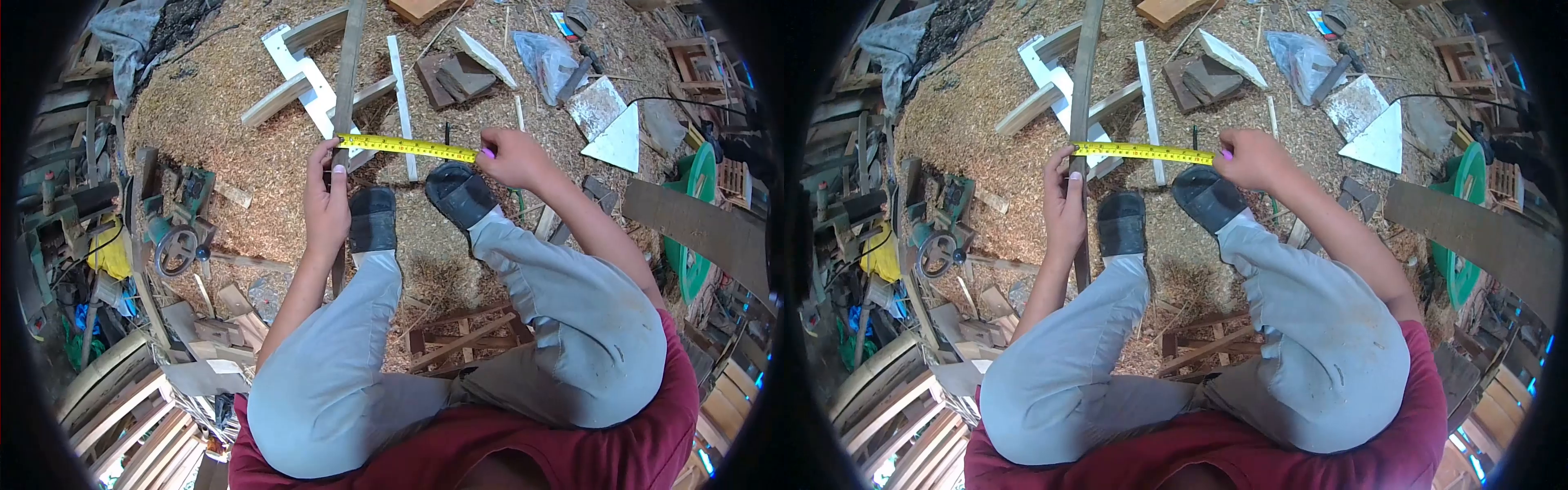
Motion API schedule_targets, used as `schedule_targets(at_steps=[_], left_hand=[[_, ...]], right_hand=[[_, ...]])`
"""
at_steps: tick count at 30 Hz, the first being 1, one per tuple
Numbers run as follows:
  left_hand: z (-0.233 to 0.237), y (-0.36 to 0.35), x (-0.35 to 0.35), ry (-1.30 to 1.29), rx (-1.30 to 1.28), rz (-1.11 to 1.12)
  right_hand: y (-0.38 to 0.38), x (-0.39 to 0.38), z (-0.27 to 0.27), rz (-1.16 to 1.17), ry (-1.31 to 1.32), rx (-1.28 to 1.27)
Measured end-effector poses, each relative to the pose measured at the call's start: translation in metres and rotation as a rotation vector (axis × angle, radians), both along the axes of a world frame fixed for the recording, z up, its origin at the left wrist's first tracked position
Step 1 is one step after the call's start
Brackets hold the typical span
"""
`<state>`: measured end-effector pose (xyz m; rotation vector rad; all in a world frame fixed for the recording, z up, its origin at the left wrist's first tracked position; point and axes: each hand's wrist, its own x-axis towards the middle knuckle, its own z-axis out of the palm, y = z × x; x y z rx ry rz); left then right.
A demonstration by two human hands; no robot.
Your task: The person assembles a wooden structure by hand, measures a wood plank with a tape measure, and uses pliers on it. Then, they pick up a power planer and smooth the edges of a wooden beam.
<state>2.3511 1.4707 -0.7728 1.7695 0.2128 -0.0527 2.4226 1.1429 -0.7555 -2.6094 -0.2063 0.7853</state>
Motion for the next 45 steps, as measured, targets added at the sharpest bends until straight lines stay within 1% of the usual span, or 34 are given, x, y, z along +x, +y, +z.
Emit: schedule_targets(at_steps=[4,6,8,10,13,16,19,25,28,29,32,33,37,40,41,45], left_hand=[[-0.001,-0.003,-0.001,-0.009,0.002,-0.064],[-0.008,0.000,0.000,-0.054,0.117,-0.114],[-0.013,0.000,-0.001,-0.058,0.135,-0.123],[-0.002,-0.006,-0.002,-0.020,0.056,-0.089],[-0.001,-0.009,-0.001,0.001,-0.046,-0.045],[0.003,-0.006,0.001,0.056,-0.078,-0.040],[-0.004,-0.002,0.003,0.088,-0.214,0.003],[-0.016,0.013,0.010,0.186,-0.260,-0.002],[-0.017,0.018,0.014,0.164,-0.235,0.055],[-0.017,0.017,0.015,0.152,-0.223,0.114],[-0.020,0.027,0.022,0.068,-0.281,0.178],[-0.017,0.033,0.025,0.058,-0.291,0.153],[-0.007,0.041,0.035,0.000,-0.265,0.258],[-0.005,0.044,0.038,-0.020,-0.306,0.298],[-0.004,0.045,0.038,-0.030,-0.284,0.295],[-0.008,0.044,0.035,-0.023,-0.285,0.299]], right_hand=[[0.006,-0.002,0.002,-0.002,0.014,0.027],[0.009,-0.002,0.001,-0.008,0.017,0.042],[0.010,-0.003,-0.006,-0.016,0.009,0.059],[0.013,-0.001,-0.006,-0.039,0.015,0.078],[0.013,0.002,-0.008,-0.089,0.012,0.101],[0.011,0.004,-0.010,-0.125,0.020,0.116],[0.007,0.004,-0.013,-0.127,0.026,0.127],[0.005,0.004,-0.015,-0.116,0.019,0.132],[0.004,0.004,-0.018,-0.117,0.016,0.133],[0.004,0.004,-0.019,-0.117,0.010,0.137],[0.004,0.005,-0.019,-0.123,0.018,0.145],[0.004,0.005,-0.019,-0.121,0.021,0.142],[0.004,0.007,-0.018,-0.122,0.035,0.133],[0.002,0.007,-0.022,-0.125,0.036,0.129],[0.000,0.007,-0.025,-0.125,0.035,0.128],[-0.009,0.003,-0.048,-0.120,0.031,0.071]])
